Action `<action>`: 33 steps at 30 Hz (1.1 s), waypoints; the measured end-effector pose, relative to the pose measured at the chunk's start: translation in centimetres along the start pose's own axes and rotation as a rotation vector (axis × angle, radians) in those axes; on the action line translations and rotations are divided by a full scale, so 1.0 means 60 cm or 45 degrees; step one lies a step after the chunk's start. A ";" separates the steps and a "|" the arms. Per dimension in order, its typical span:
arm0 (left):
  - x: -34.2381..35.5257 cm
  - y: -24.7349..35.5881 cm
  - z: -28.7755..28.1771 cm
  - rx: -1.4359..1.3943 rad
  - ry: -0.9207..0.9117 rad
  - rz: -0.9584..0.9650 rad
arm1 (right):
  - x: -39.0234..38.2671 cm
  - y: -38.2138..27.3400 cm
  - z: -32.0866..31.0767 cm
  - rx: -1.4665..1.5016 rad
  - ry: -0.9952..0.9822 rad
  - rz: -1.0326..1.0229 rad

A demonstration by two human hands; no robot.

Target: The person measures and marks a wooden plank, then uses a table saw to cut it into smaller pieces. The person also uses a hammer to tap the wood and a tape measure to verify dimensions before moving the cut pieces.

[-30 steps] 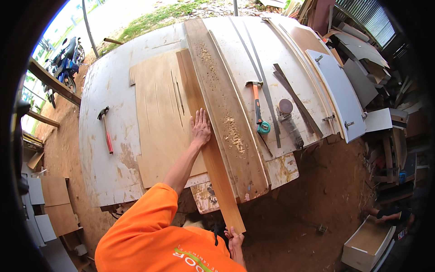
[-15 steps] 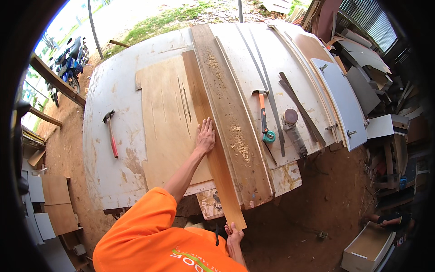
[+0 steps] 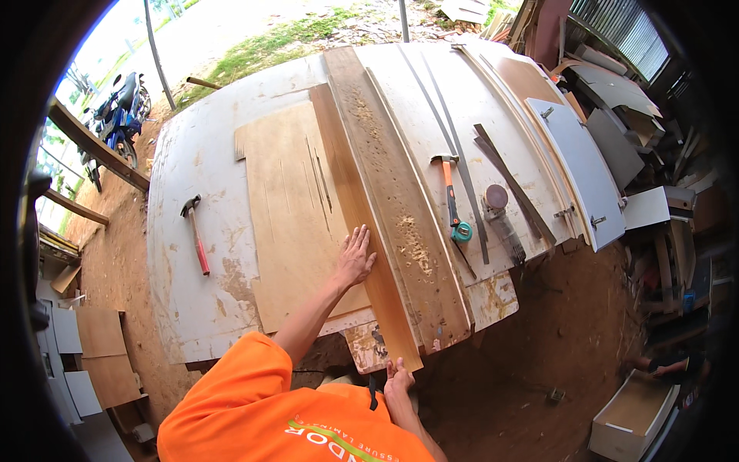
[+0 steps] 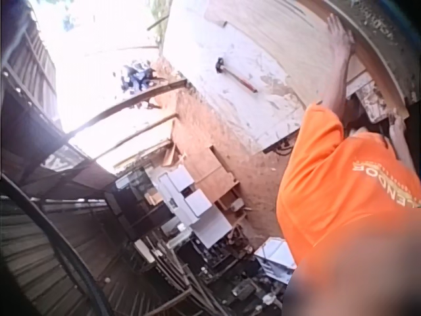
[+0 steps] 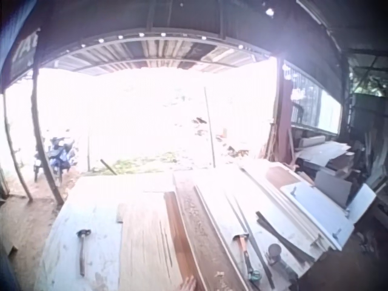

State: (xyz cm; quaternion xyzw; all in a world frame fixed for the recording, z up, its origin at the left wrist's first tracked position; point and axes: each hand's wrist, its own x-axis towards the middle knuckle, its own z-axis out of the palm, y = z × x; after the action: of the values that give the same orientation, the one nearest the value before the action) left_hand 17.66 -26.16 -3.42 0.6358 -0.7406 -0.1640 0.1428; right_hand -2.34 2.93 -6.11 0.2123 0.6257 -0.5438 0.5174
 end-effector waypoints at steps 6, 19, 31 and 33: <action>-0.027 0.007 0.007 -0.089 0.030 0.007 | 0.007 0.013 0.064 0.084 -0.036 0.030; -0.023 0.041 0.025 -0.040 0.047 -0.441 | -0.035 0.005 0.328 0.146 -0.009 0.133; 0.059 -0.005 -0.006 -0.015 -0.049 -0.511 | 0.031 -0.040 0.374 -0.818 -0.430 0.673; 0.059 -0.007 -0.007 -0.006 -0.062 -0.522 | 0.036 -0.059 0.375 -0.886 -0.425 0.711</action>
State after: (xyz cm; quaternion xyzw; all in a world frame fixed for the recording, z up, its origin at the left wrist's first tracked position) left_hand 17.70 -29.77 -3.19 0.7688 -0.5984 -0.2069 0.0900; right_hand 3.29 -19.11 -3.54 0.0962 0.5981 -0.1687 0.7776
